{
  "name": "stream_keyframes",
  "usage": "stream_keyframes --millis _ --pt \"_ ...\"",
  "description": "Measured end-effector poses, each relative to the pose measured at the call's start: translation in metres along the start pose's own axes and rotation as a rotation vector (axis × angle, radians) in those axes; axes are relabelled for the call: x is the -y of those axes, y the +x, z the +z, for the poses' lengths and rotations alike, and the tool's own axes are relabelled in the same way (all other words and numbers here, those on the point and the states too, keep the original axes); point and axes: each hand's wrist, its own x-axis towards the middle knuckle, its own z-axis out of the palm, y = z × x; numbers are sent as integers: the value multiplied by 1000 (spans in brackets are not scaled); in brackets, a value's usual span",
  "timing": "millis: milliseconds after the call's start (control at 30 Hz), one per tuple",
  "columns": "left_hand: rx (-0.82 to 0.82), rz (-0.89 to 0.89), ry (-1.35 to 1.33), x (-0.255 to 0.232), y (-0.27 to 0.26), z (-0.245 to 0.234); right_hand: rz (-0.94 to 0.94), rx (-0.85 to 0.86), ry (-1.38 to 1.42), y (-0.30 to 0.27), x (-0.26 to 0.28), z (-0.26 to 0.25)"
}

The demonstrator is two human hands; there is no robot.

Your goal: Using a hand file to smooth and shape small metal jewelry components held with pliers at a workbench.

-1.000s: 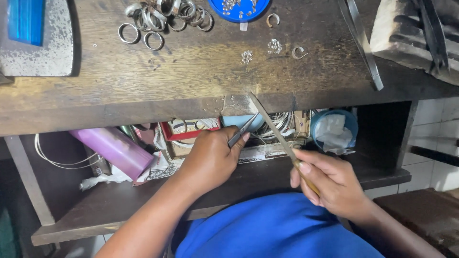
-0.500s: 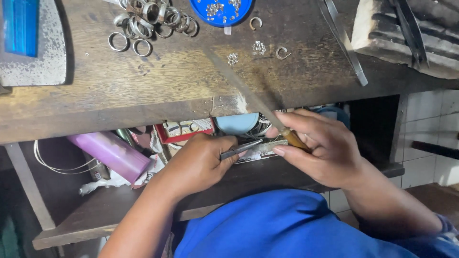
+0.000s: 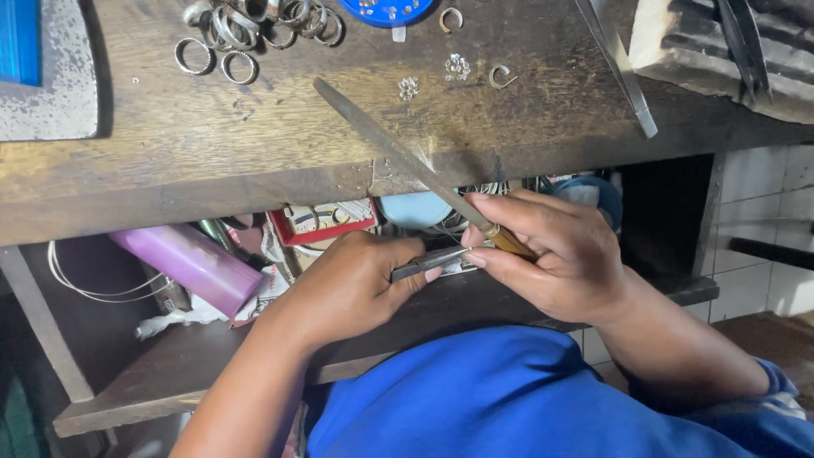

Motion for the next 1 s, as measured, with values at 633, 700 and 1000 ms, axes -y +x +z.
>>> stream_keyframes --millis 633,700,1000 --pt "-94 -362 -125 5 6 2 278 -3 271 -14 -7 -1" --pt "-130 -459 -158 5 10 0 371 38 430 -23 -11 1" --pt "-219 -437 -187 10 13 4 477 -99 899 -52 -17 2"
